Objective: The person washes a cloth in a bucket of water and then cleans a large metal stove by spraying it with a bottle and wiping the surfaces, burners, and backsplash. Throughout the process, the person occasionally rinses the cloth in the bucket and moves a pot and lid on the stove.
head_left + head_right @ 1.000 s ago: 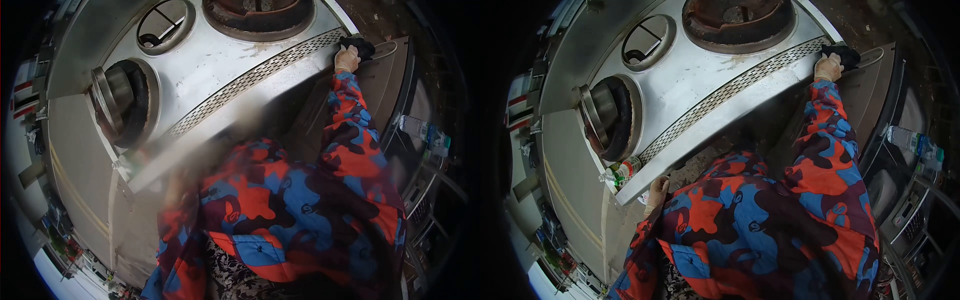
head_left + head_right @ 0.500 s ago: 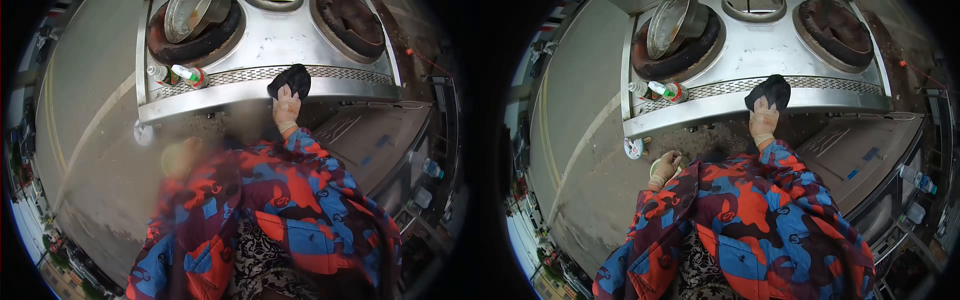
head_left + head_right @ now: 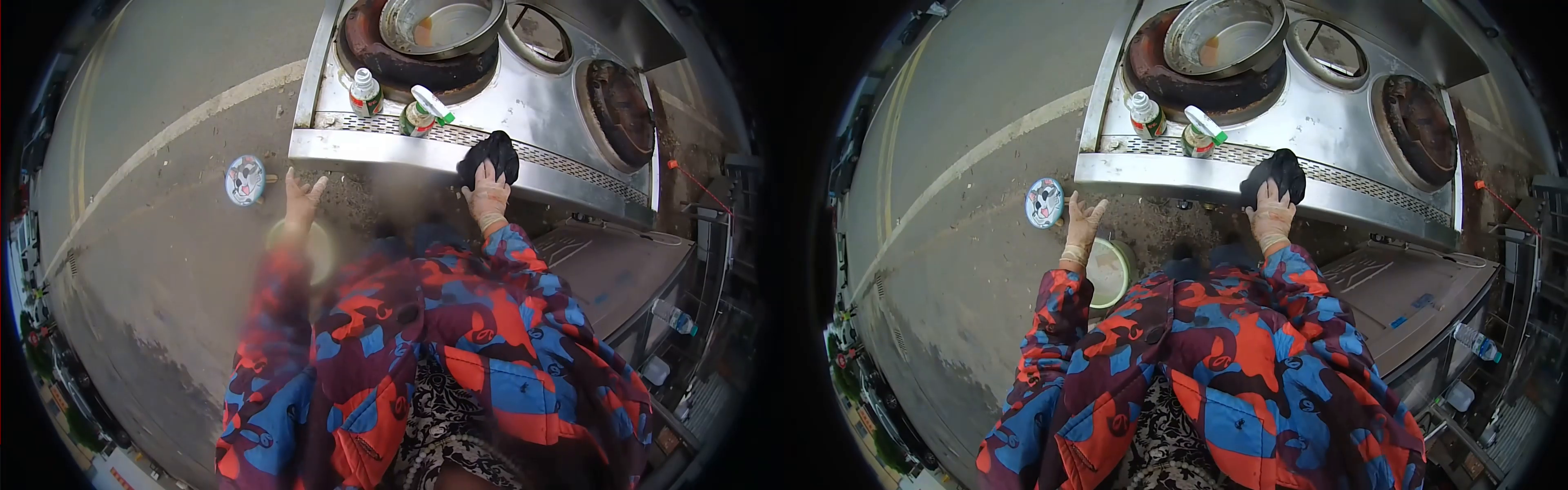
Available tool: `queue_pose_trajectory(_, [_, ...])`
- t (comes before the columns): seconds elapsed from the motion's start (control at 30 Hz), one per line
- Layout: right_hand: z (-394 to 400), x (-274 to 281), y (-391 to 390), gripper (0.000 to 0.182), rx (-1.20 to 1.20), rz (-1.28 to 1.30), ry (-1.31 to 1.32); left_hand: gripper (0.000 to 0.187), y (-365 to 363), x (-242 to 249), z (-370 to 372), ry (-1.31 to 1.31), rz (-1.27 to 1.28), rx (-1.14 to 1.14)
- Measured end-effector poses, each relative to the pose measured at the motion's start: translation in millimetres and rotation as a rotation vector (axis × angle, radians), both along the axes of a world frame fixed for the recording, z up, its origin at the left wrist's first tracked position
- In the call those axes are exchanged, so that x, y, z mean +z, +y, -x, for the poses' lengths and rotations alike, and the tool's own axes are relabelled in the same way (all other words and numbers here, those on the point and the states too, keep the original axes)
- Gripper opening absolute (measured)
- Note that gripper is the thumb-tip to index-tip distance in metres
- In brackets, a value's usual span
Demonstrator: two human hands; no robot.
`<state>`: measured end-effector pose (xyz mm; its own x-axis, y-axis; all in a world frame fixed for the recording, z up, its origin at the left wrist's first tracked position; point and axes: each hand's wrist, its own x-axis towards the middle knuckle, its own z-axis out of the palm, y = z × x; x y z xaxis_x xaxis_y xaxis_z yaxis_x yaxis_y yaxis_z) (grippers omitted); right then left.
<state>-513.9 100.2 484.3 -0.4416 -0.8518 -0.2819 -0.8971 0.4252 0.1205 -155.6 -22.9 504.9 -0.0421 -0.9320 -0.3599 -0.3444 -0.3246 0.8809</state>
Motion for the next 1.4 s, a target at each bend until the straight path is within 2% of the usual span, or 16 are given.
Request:
queue_pose_trajectory(0.07, [0.7, -5.4, -2.1, 0.075, -0.042, -0.003, 0.029, 0.104, -25.8, 12.5, 23.0, -0.018, 0.021, 0.071])
queue_pose_trajectory(0.1, [2.2, -6.1, -1.8, 0.075, -0.051, -0.001, 0.03, 0.104, -40.0, 4.4, 27.8, -0.017, 0.024, 0.062])
queue_pose_trajectory(0.17, [2.5, -5.4, -1.3, 0.075, -0.031, -0.004, 0.022, 0.118, -63.0, -30.2, 29.6, -0.409, 0.017, -0.036])
queue_pose_trajectory(0.27, [2.7, -0.8, -1.5, 0.074, -0.034, -0.017, -0.003, 0.13, -69.2, -56.5, 49.0, -0.61, -0.037, 0.025])
queue_pose_trajectory(0.3, [3.2, -5.8, -1.0, 0.074, -0.034, -0.013, 0.009, 0.133, -67.8, -58.7, 50.1, -0.568, -0.134, 0.056])
queue_pose_trajectory(0.57, [-0.8, -1.7, -12.1, 0.07, -0.07, -0.058, -0.017, 0.134, -73.1, -56.6, 61.2, -0.699, -0.231, 0.114])
queue_pose_trajectory(0.67, [4.7, 3.1, -13.9, 0.071, -0.064, -0.084, -0.029, 0.124, -68.2, -49.5, 54.3, -0.717, -0.177, 0.083])
queue_pose_trajectory(0.73, [2.5, 5.3, -14.5, 0.073, -0.07, -0.096, -0.049, 0.11, -66.6, -32.7, 30.2, -0.333, -0.061, 0.016])
queue_pose_trajectory(0.77, [4.5, -3.7, -11.0, 0.07, -0.036, -0.069, -0.034, 0.085, -65.4, -0.6, 28.3, -0.267, -0.165, 0.002])
queue_pose_trajectory(0.8, [3.0, -5.3, -9.3, 0.066, 0.001, 0.006, -0.039, 0.085, -66.7, -1.8, 13.7, -0.275, -0.182, -0.004])
queue_pose_trajectory(0.9, [-17.4, 11.1, -18.6, 0.063, 0.294, 0.001, -0.171, 0.043, -82.1, -8.3, -40.0, 0.167, -0.335, -0.012])
queue_pose_trajectory(1.0, [-79.5, 20.2, -54.7, 0.057, 0.537, -0.008, -0.269, 0.039, -117.8, -20.0, -78.7, 0.053, -0.365, -0.099])
queue_pose_trajectory(1.07, [-120.9, 13.2, -80.8, 0.053, 0.478, 0.042, -0.305, 0.036, -144.7, -28.3, -95.0, 0.083, -0.396, -0.123])
queue_pose_trajectory(1.17, [-172.1, 9.9, -122.2, 0.045, 0.598, 0.02, -0.389, 0.035, -172.2, -31.8, -123.3, 0.132, -0.461, -0.136])
queue_pose_trajectory(1.27, [-222.3, -10.8, -150.4, 0.034, 0.687, 0.206, -0.324, 0.033, -213.7, -30.2, -151.0, 0.073, -0.359, -0.287])
queue_pose_trajectory(1.4, [-253.5, -4.2, -184.7, 0.036, 0.724, 0.2, -0.371, 0.035, -244.2, -25.6, -158.2, -0.048, -0.35, -0.341])
